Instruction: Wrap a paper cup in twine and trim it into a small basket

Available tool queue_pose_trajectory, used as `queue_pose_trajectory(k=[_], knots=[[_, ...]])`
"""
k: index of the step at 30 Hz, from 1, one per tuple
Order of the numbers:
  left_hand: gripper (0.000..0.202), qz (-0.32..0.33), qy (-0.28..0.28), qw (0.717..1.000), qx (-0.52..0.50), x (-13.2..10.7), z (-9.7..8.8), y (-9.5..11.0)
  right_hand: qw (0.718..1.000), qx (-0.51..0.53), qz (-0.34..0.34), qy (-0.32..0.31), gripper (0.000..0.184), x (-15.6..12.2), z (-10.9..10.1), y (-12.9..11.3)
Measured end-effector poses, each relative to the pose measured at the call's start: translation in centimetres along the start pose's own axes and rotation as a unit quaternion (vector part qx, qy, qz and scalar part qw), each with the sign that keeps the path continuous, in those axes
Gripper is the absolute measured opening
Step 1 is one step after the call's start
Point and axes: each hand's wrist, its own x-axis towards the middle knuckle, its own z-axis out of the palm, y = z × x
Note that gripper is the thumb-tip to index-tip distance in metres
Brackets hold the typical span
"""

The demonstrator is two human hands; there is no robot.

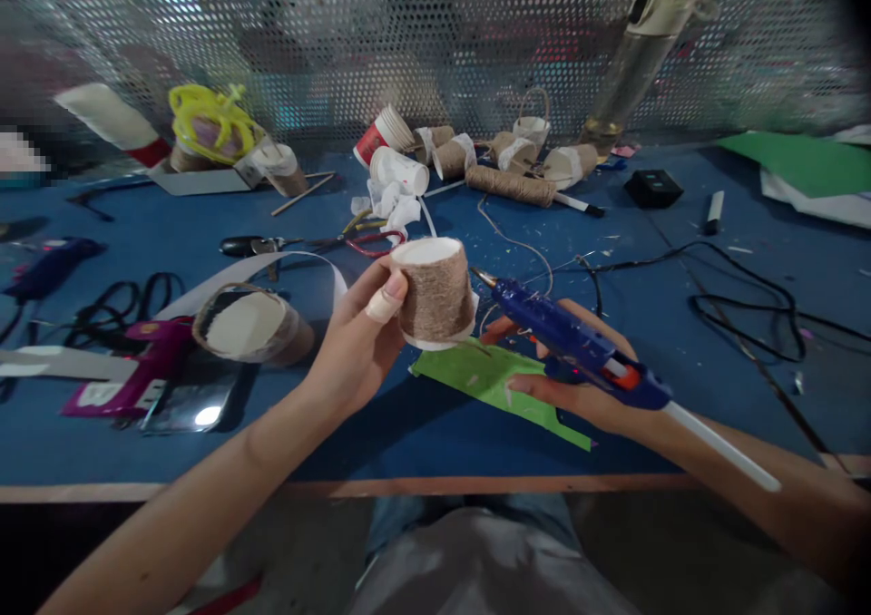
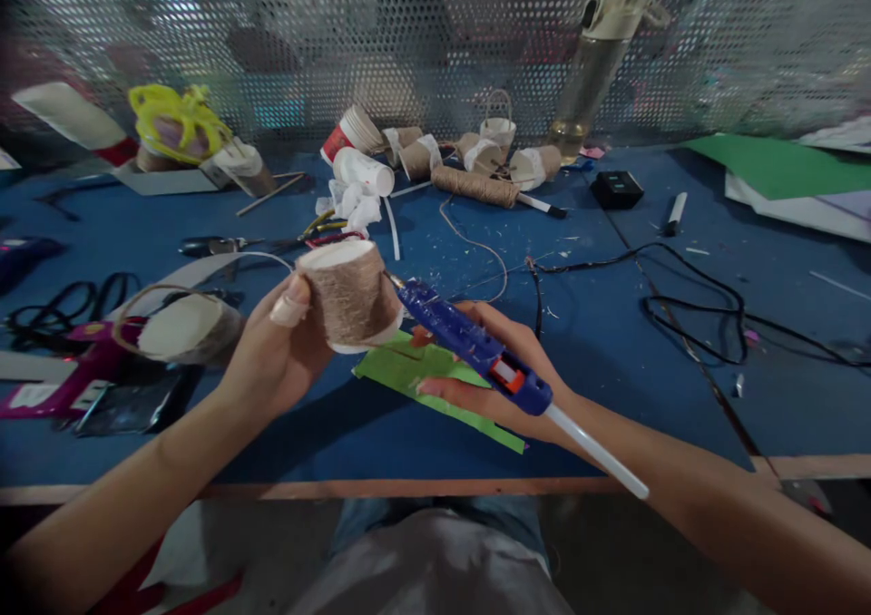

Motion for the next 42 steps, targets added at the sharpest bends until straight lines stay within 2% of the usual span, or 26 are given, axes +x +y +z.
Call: queue_pose_trajectory(k=[5,11,17,29,33,36,42], knots=[[0.03,0.006,0.011,1.0,0.023,0.0,0.1,-0.2,0.994,0.103,0.027,-0.012,0.038,-0.6,0.6,0.8],[0.032,0.005,0.026,0.998,0.065,-0.2,0.0,-0.1,0.997,0.023,0.05,0.052,0.019,-0.4,0.4,1.0],[0.033,0.016,0.015,0.996,0.089,-0.2,-0.3,-0.2,0.992,0.059,0.078,0.075,0.027,-0.2,0.2,0.4],[0.031,0.021,-0.001,0.995,0.097,-0.2,-0.1,-0.1,0.985,-0.014,0.126,0.115,0.024,0.4,-0.4,-0.7],[0.032,0.024,0.001,0.995,0.102,-0.3,0.1,0.0,0.986,-0.014,0.142,0.087,0.022,0.8,-0.8,-0.1],[0.031,0.03,-0.005,0.993,0.11,-0.4,0.2,0.0,0.987,0.027,0.151,0.051,0.022,0.9,-1.1,0.9],[0.033,0.036,-0.015,0.992,0.12,-0.6,0.2,-0.2,0.98,0.108,0.156,0.056,0.025,1.0,-0.7,1.9]])
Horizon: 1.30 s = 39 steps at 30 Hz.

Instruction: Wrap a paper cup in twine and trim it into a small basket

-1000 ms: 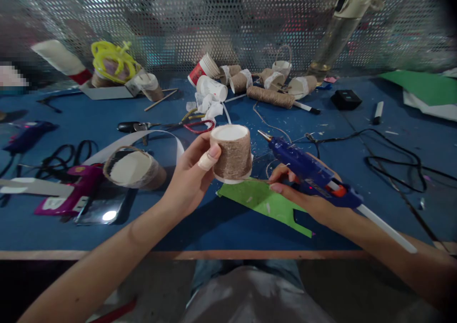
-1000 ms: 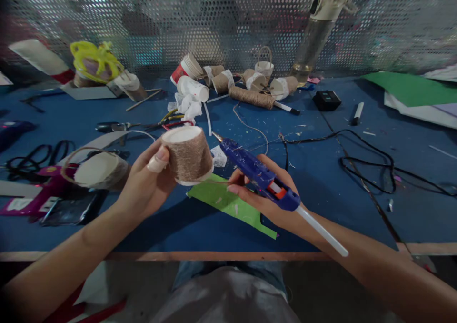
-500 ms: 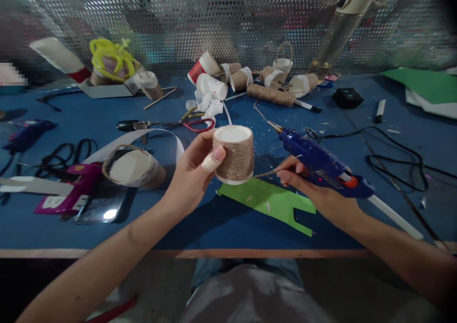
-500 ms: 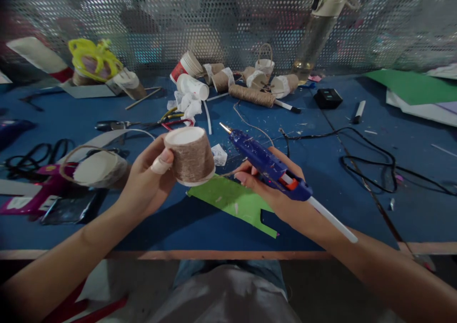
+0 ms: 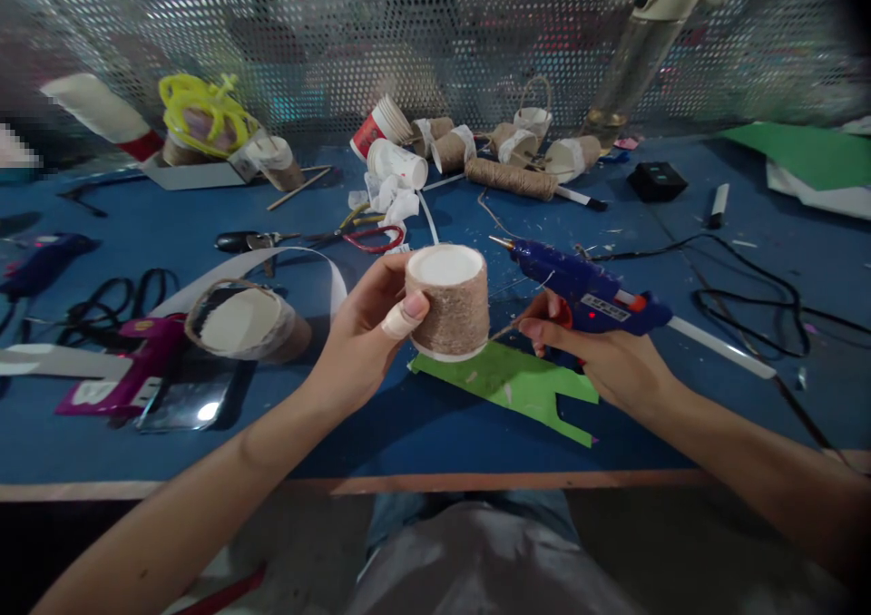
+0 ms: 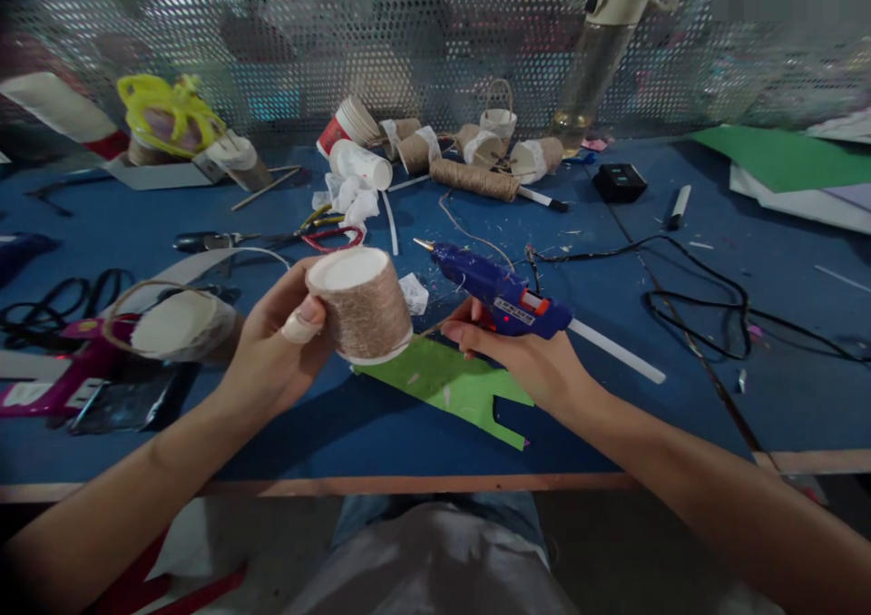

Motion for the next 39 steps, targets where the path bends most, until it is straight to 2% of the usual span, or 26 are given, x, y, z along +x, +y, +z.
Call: queue_pose_trajectory(k=[3,8,14,20,27,31,35,39], knots=[[0.035,-0.001,-0.008,1.0,0.007,0.0,0.0,-0.1,1.0,0.002,0.012,-0.008,0.025,0.1,0.1,-0.1],[0.035,0.011,-0.031,0.999,0.003,-0.1,-0.1,-0.3,0.999,0.015,0.039,0.021,0.027,0.1,0.2,-0.2],[0.036,0.03,-0.055,0.998,0.01,-0.2,-0.4,-0.7,0.999,-0.011,0.031,0.001,0.029,0.0,0.1,0.0],[0.039,0.018,-0.057,0.998,0.022,-0.4,-0.5,-1.0,1.0,-0.015,0.021,-0.001,0.031,0.1,0.1,0.0],[0.037,0.024,-0.112,0.993,0.01,-0.5,-0.3,-1.3,0.999,-0.03,-0.001,-0.01,0.024,0.2,0.4,-0.4],[0.039,0.031,-0.141,0.989,0.017,-0.5,-0.2,-1.3,0.999,-0.032,-0.001,-0.017,0.028,0.1,0.7,-1.2],[0.04,0.005,-0.128,0.992,0.018,-0.6,-0.2,-1.3,0.999,-0.053,0.003,-0.011,0.025,0.0,0.9,-1.7],[0.041,-0.016,-0.126,0.992,0.005,-0.4,-0.1,-1.5,0.999,-0.044,0.016,0.001,0.018,0.0,0.9,-1.3]])
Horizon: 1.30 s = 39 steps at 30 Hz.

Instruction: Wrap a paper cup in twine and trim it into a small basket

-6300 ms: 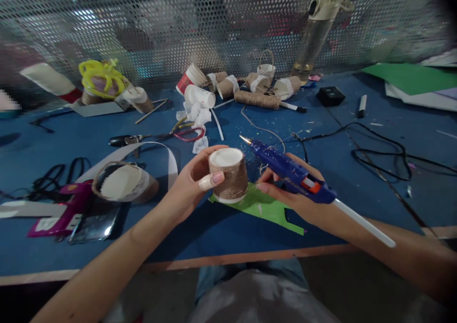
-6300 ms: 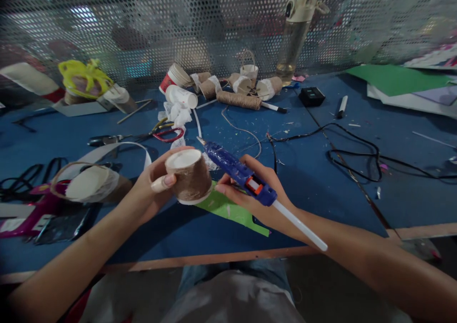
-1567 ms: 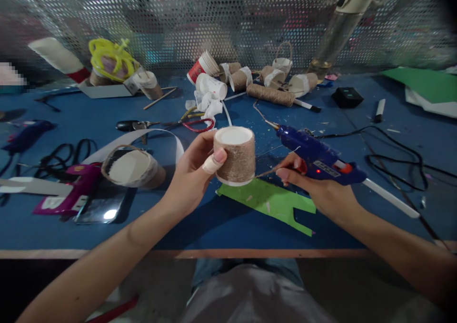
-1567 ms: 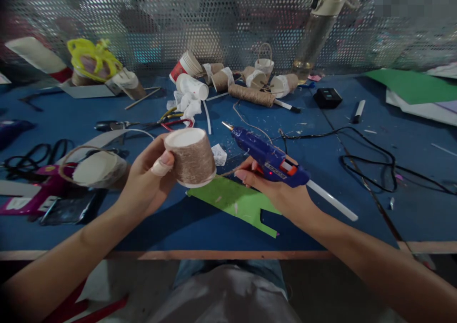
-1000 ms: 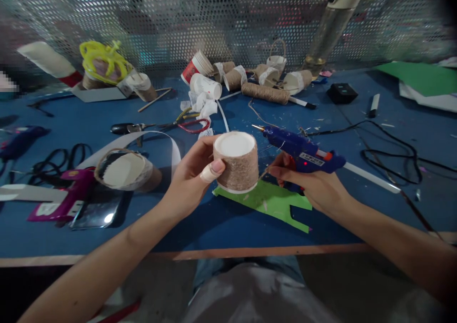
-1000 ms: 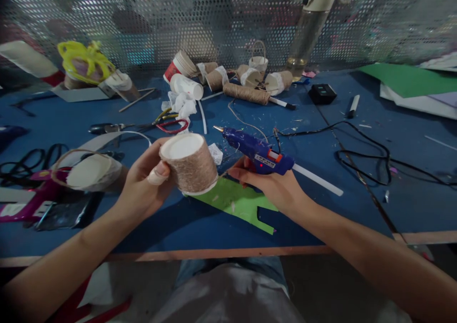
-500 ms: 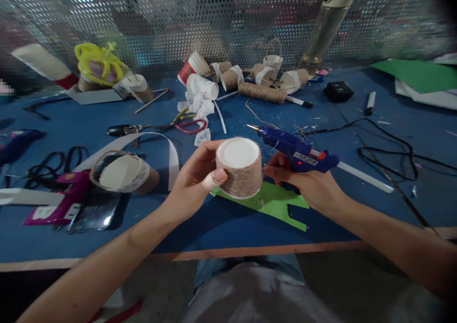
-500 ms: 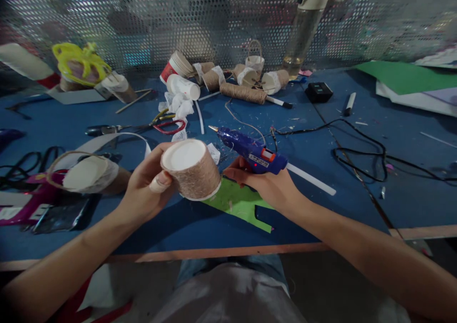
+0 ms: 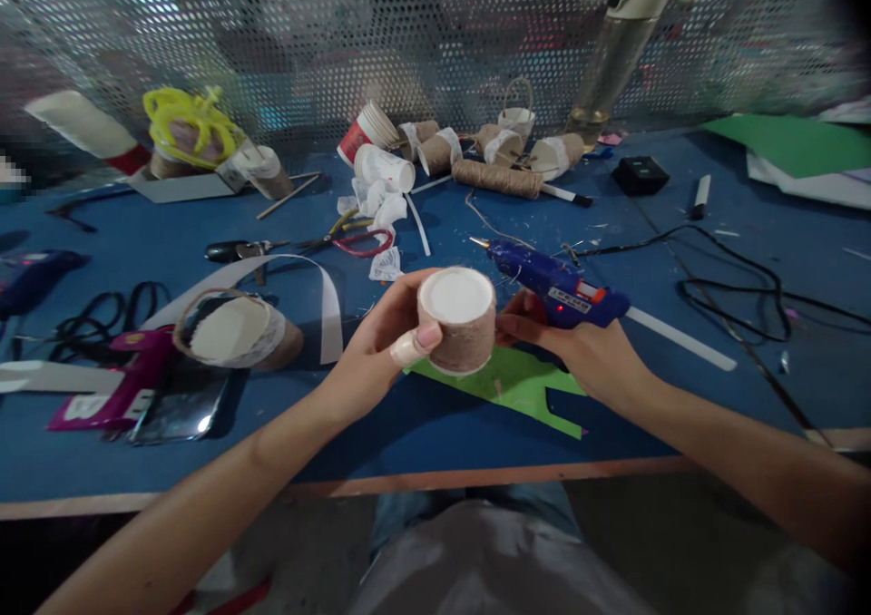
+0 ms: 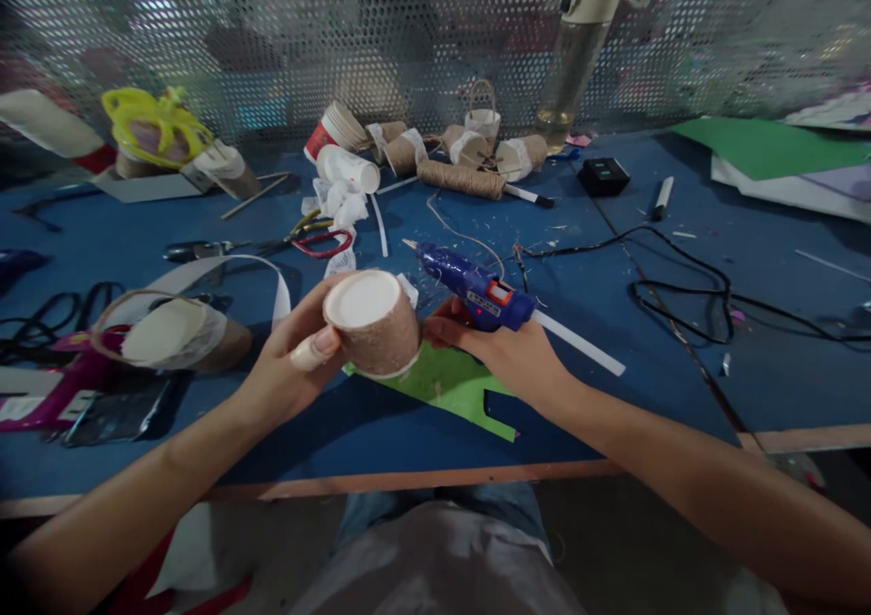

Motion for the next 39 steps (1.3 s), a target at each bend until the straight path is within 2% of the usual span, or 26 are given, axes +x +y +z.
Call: queue_pose_trajectory(k=[5,10,15,20,26,32,36,39], knots=[[0.055,0.005,0.007,1.0,-0.013,0.4,0.4,-0.1,1.0,-0.001,0.024,0.007,0.021,0.0,0.2,0.3],[0.044,-0.009,0.03,1.0,-0.006,0.3,0.1,-0.1,0.998,-0.037,0.039,0.043,0.021,-0.2,0.2,-0.4],[0.038,0.002,0.015,1.0,0.022,0.1,-0.3,-0.1,0.999,0.031,0.022,0.014,0.021,-0.1,0.3,-0.5],[0.033,0.003,0.027,0.999,0.022,0.3,0.0,0.2,0.995,0.091,0.031,0.009,0.024,0.0,0.2,0.6],[0.027,-0.067,0.059,0.995,-0.038,0.3,0.2,-0.1,0.995,0.08,0.053,0.025,0.021,-0.1,0.2,1.3],[0.054,-0.083,0.064,0.994,-0.022,0.4,0.3,-0.2,0.998,0.031,0.04,0.048,0.02,-0.2,0.2,0.2],[0.047,-0.113,0.095,0.989,-0.024,0.5,0.5,0.3,0.998,0.026,0.034,0.043,0.02,-0.2,0.1,0.6],[0.046,-0.115,0.094,0.988,-0.049,0.5,0.3,0.6,0.996,0.045,0.05,0.053,0.023,-0.2,0.1,1.1]])
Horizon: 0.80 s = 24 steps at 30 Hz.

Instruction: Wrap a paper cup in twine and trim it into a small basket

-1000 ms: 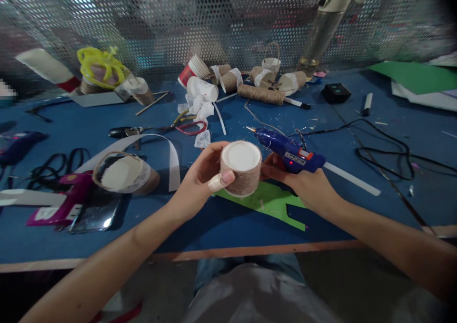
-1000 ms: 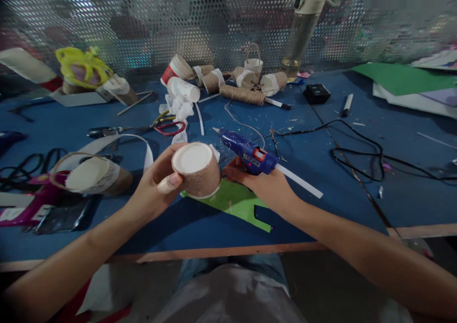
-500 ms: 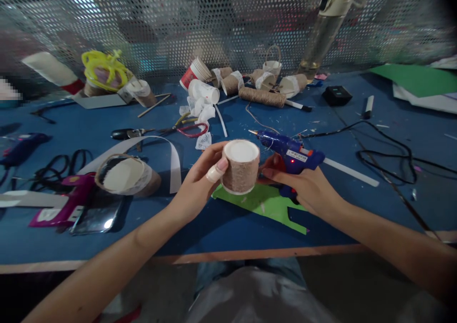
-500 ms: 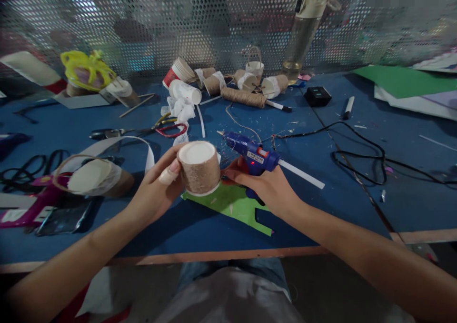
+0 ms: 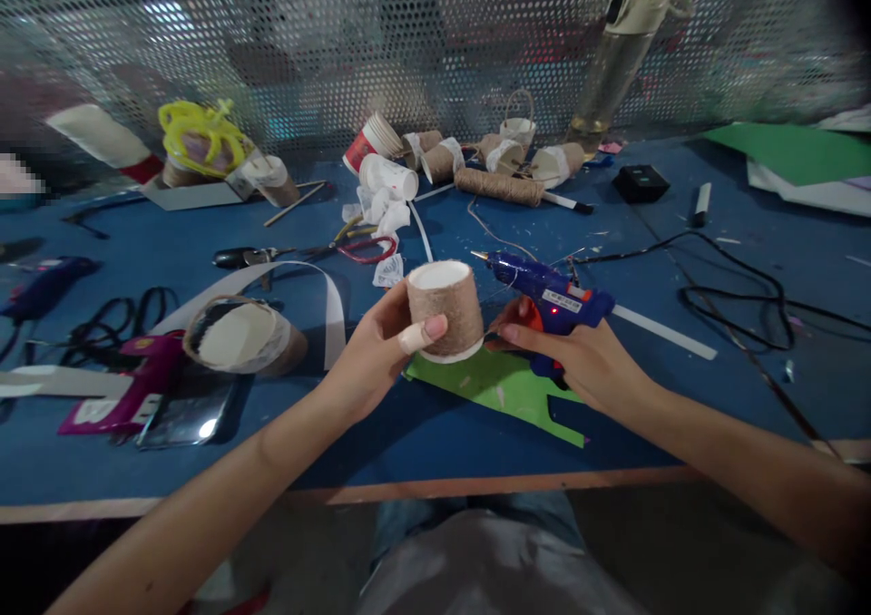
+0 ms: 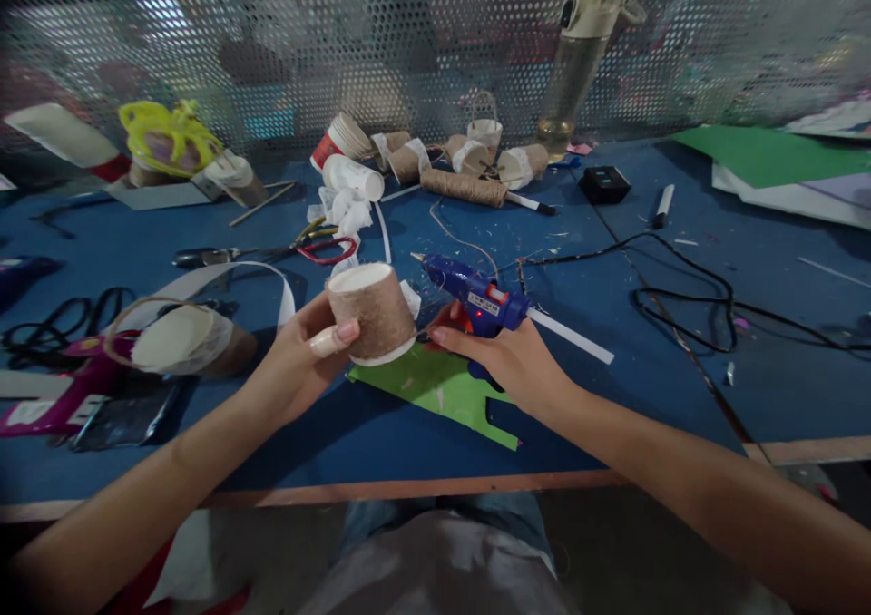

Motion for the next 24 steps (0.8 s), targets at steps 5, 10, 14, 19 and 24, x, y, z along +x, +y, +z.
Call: queue_pose_trajectory(k=[5,10,14,19,24], knots=[[0.036,0.0,-0.007,0.999,-0.034,0.0,-0.4,0.2,0.997,0.078,-0.005,-0.028,0.028,-0.1,0.1,0.1],[0.031,0.012,0.033,0.998,-0.053,0.3,-0.4,0.5,0.998,-0.02,-0.043,-0.034,0.027,-0.4,-0.1,-0.9],[0.033,0.054,0.047,0.996,-0.062,0.3,-0.6,1.0,0.995,-0.055,-0.079,-0.03,0.025,-1.0,-0.1,-1.2],[0.025,0.083,0.051,0.994,-0.054,0.0,-0.6,1.5,0.992,-0.054,-0.11,-0.023,0.022,-1.5,0.1,-1.3],[0.028,0.098,0.042,0.993,-0.05,0.0,-0.6,1.7,0.971,-0.127,-0.199,-0.032,0.015,-1.7,-0.4,-1.7]])
